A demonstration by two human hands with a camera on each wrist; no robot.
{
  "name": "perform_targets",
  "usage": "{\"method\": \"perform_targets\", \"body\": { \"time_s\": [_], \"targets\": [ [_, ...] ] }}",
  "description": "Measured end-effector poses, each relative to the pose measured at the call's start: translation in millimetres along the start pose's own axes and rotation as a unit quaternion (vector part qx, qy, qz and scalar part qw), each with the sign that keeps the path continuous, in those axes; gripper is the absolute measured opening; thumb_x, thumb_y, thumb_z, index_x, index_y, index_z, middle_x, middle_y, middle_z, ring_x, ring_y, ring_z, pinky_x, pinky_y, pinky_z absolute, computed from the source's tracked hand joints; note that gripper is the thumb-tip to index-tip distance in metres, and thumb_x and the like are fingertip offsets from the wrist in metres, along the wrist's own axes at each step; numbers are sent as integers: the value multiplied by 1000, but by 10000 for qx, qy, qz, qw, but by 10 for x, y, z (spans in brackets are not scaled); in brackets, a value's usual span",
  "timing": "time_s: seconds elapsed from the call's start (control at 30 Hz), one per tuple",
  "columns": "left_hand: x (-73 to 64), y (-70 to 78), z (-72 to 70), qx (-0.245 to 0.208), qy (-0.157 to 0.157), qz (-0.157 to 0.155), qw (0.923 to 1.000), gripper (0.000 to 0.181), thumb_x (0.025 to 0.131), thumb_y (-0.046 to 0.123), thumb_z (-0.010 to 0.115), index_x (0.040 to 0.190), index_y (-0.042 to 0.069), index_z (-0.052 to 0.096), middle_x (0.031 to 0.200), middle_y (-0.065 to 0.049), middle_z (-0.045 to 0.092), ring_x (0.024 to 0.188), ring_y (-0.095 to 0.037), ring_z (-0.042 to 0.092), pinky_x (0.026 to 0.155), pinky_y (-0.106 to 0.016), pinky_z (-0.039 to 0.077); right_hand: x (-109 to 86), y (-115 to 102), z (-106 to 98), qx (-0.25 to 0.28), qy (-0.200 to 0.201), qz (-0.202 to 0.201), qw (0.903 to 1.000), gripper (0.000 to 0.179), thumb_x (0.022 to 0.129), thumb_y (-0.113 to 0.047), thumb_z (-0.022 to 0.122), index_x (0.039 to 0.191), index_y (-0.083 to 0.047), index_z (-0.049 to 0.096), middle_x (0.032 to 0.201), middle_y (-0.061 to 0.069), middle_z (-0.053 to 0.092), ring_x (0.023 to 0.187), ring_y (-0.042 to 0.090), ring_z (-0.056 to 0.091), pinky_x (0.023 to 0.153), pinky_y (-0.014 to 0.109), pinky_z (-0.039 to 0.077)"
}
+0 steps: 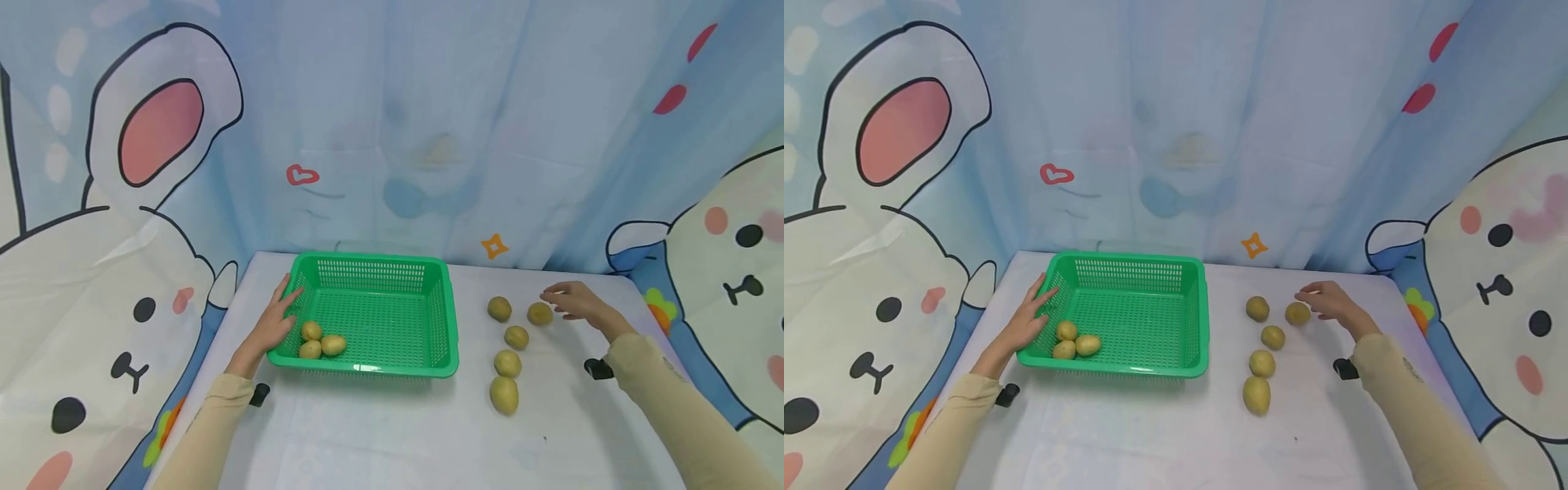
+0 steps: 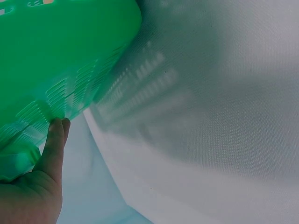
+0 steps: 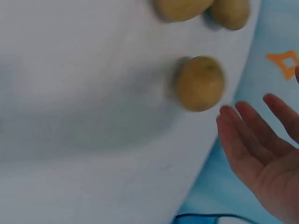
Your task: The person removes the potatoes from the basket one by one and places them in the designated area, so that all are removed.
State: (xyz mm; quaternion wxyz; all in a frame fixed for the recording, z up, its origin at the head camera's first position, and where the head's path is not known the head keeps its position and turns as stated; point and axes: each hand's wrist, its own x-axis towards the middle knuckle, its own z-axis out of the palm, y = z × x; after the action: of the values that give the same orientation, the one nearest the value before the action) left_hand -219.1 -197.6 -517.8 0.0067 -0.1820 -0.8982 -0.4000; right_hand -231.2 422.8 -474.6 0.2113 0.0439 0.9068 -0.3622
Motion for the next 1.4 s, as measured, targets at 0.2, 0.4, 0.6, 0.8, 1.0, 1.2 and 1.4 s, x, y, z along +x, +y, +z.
{"method": "perform_targets", "body": {
  "time_s": [0.2, 0.4, 0.6, 0.8, 1.0, 1.2, 1.4],
  "targets": [
    [-1, -31, -7, 17, 19, 17, 10000, 62, 87, -7, 43, 148, -9, 36, 163, -23, 2, 147, -45, 7, 111, -65, 21, -9, -634, 79, 369, -782, -836, 9927, 64, 104, -38, 46, 146, 10, 35, 140, 34, 46, 125, 46, 52, 98, 53, 47],
    [3, -33, 7, -64, -8, -24, 10000, 61, 87, -8, 45, 148, -9, 36, 163, -23, 1, 148, -44, 6, 112, -64, 21, -10, -1319, 303, 747, -1256, -1243, 9814, 57, 104, -35, 48, 148, 1, 39, 141, 27, 49, 125, 39, 54, 98, 48, 49],
    [3, -32, 12, -76, -9, -53, 10000, 61, 87, -8, 45, 148, -8, 36, 163, -23, 1, 148, -44, 6, 112, -64, 20, 72, -1882, 722, 1031, -1702, -1499, 9685, 52, 105, -31, 47, 148, -1, 40, 142, 24, 50, 126, 41, 53, 102, 52, 44],
    [12, -53, 23, -62, -30, -51, 10000, 62, 87, -8, 45, 148, -8, 36, 163, -21, 1, 148, -44, 6, 112, -63, 20, 180, -2306, 1315, 1186, -1904, -1426, 9640, 44, 101, -22, 54, 142, -5, 50, 139, 18, 54, 120, 35, 59, 96, 44, 51],
    [11, -42, 7, -44, 22, -54, 10000, 61, 87, -8, 45, 148, -8, 37, 163, -22, 1, 148, -44, 7, 112, -63, 20, 343, -2545, 1962, 1103, -2146, -1675, 9559, 39, 98, -20, 59, 134, -5, 59, 134, 17, 58, 113, 32, 63, 91, 42, 54],
    [25, -25, 20, -108, -23, 6, 9999, 62, 87, -7, 45, 148, -8, 36, 163, -22, 1, 148, -44, 7, 113, -63, 20, 489, -2685, 2361, 812, -2275, -1721, 9550, 38, 97, -21, 62, 132, -6, 61, 130, 15, 60, 121, 40, 56, 96, 51, 49],
    [21, -24, 23, -46, 23, 6, 10000, 62, 87, -7, 45, 148, -8, 36, 163, -21, 1, 148, -43, 8, 113, -63, 21, 527, -2836, 2494, 331, -2278, -1627, 9594, 42, 97, -20, 62, 135, -4, 59, 138, 20, 55, 124, 42, 53, 97, 54, 48]
  ]
}}
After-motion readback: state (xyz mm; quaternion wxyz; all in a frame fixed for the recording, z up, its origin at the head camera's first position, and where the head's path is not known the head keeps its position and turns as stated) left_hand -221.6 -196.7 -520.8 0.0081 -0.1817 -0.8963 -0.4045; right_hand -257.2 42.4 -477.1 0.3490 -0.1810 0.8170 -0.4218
